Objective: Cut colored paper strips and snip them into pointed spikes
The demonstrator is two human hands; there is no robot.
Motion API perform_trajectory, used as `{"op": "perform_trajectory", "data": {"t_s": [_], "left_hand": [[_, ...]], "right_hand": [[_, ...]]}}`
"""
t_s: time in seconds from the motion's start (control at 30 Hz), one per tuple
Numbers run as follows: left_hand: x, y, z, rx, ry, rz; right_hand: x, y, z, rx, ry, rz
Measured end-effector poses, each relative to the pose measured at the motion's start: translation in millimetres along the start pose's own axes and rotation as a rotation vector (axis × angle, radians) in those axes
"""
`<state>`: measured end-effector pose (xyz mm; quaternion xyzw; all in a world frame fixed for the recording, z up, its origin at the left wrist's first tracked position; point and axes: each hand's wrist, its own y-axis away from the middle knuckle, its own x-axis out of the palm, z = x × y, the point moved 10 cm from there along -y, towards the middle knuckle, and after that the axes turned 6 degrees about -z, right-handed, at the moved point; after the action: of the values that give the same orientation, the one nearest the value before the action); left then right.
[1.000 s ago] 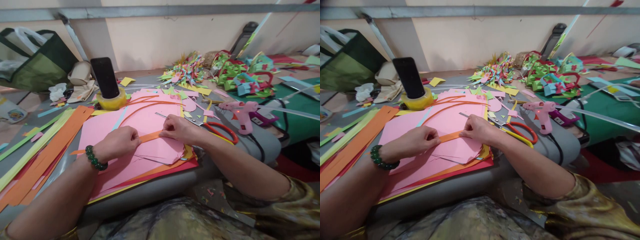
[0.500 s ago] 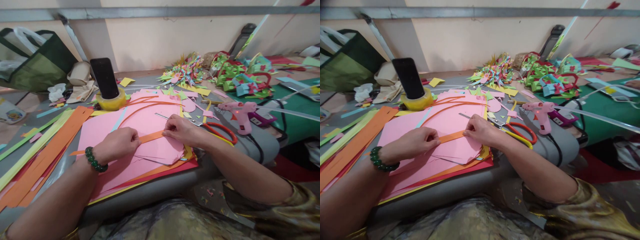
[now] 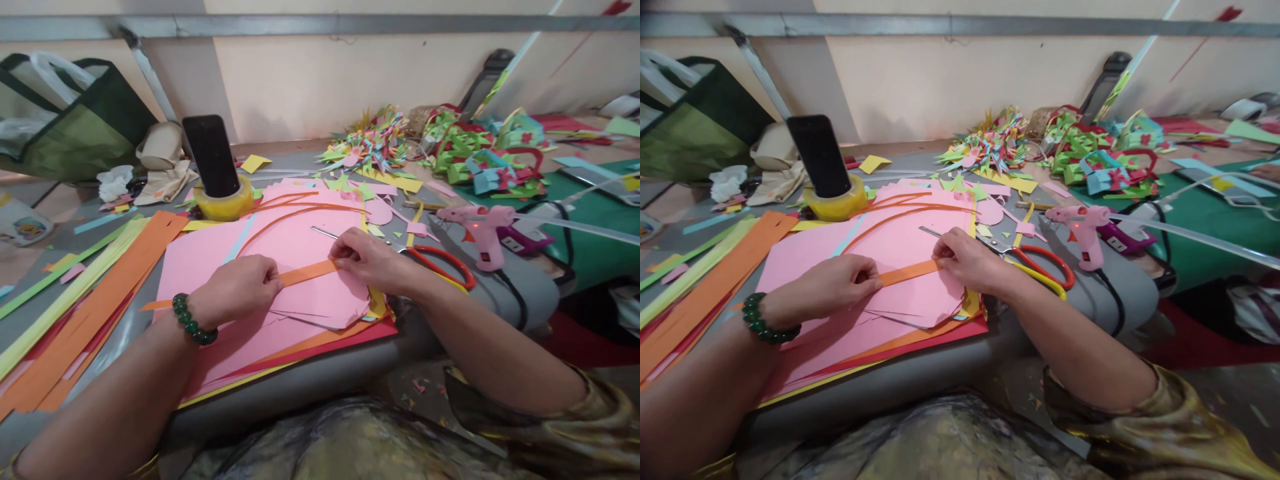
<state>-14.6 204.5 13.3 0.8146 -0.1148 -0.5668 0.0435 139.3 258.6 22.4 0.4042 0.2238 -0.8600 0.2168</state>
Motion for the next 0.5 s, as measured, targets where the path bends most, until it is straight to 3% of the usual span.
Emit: {"op": "perform_trajectory", "data": {"t_s": [0.17,0.3,0.4,0.5], "left_hand": [[-0.6,0.9,-1.8,0.055,0.003,-0.025],[-1.3,8.4,-19.6,0.27,0.027,-0.078],[5.6,17.1,-33.1,0.421,-0.095,-0.07],[10.9,20.7,-37.9,0.462,-0.232,-0.069]], "right_hand": [[0.6,0.4,3.9,-0.008,0.002,0.012],[0.6,0.5,6.1,-0.009,0.009,0.017],[0.2,0.4,5.6,-0.011,0.01,0.008],[0.8,0.4,4.4,-0.007,0.01,0.011]]}}
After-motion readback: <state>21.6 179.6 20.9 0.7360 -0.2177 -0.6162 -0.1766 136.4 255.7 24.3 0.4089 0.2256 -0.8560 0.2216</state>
